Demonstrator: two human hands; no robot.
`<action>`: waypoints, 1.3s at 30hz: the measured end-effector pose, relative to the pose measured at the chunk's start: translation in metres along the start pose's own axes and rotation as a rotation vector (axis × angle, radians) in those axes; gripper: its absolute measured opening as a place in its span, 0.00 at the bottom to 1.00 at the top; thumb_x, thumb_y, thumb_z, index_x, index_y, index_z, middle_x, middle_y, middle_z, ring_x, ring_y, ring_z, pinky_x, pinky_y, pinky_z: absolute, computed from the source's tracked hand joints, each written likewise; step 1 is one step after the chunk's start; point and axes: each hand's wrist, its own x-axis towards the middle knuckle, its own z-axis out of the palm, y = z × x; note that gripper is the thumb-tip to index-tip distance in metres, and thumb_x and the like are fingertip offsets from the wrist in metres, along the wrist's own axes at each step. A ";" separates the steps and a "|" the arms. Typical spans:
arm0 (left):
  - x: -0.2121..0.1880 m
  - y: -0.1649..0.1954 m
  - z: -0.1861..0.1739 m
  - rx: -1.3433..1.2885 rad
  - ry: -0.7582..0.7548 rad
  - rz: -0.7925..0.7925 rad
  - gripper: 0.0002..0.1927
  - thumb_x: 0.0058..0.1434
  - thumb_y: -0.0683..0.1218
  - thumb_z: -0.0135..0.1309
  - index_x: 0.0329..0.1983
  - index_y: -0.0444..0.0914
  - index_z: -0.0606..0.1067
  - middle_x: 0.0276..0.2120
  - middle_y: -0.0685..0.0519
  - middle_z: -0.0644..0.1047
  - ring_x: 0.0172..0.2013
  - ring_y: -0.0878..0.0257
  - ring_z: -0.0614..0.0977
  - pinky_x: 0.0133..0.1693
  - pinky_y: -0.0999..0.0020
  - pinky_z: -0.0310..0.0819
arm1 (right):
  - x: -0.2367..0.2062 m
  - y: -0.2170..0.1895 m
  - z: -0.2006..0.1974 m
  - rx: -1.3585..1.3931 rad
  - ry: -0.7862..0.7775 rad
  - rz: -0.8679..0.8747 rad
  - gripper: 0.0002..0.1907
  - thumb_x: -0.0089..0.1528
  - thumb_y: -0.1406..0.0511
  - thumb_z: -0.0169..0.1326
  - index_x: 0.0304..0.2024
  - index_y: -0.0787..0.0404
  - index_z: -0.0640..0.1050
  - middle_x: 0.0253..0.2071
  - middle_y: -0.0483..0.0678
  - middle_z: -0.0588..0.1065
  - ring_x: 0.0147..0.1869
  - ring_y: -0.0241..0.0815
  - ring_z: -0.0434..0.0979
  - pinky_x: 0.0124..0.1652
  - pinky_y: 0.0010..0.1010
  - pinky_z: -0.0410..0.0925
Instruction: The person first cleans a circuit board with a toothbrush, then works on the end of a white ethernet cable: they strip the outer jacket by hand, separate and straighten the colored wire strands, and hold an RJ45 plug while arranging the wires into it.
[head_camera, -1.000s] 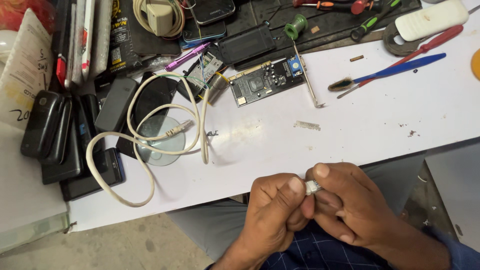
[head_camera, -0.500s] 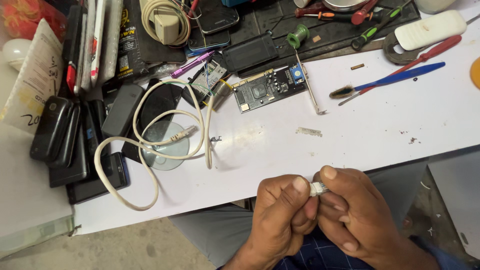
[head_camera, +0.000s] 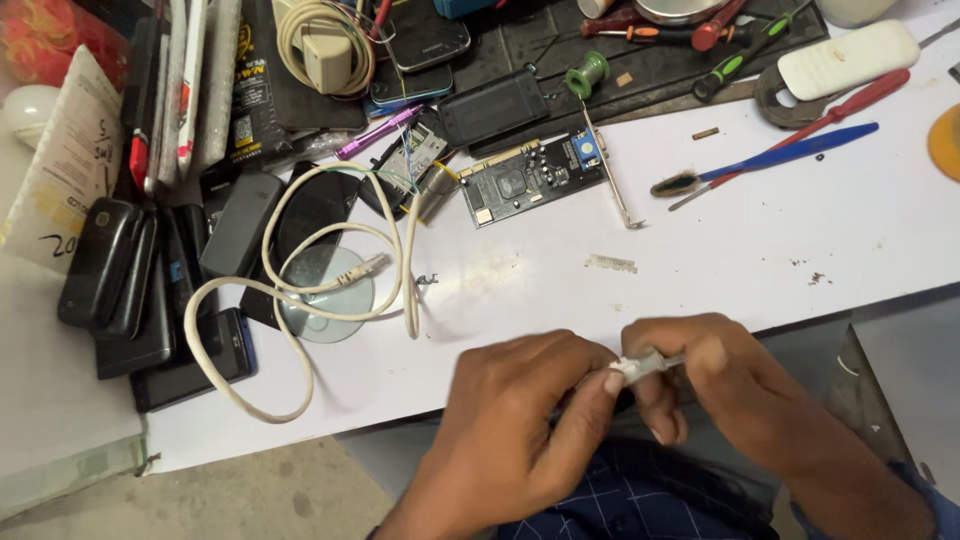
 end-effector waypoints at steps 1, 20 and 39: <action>0.001 0.004 -0.001 0.073 0.016 0.024 0.06 0.68 0.45 0.56 0.42 0.37 0.78 0.30 0.50 0.79 0.31 0.53 0.82 0.34 0.62 0.74 | 0.003 0.002 -0.001 0.032 0.020 0.070 0.43 0.68 0.35 0.35 0.34 0.67 0.78 0.21 0.44 0.73 0.23 0.31 0.74 0.22 0.22 0.68; -0.006 0.011 -0.003 -0.372 -0.150 -0.256 0.11 0.72 0.47 0.52 0.45 0.33 0.78 0.35 0.49 0.83 0.38 0.60 0.83 0.42 0.66 0.78 | -0.018 -0.001 0.003 0.265 0.019 0.109 0.20 0.72 0.59 0.41 0.52 0.71 0.74 0.30 0.54 0.74 0.29 0.41 0.76 0.26 0.31 0.71; -0.009 0.023 0.004 -0.387 0.035 -0.489 0.11 0.66 0.44 0.57 0.37 0.30 0.82 0.19 0.58 0.75 0.19 0.77 0.66 0.18 0.76 0.54 | -0.010 -0.001 0.008 0.297 0.080 0.006 0.21 0.71 0.59 0.45 0.45 0.75 0.73 0.34 0.54 0.71 0.33 0.41 0.74 0.30 0.32 0.72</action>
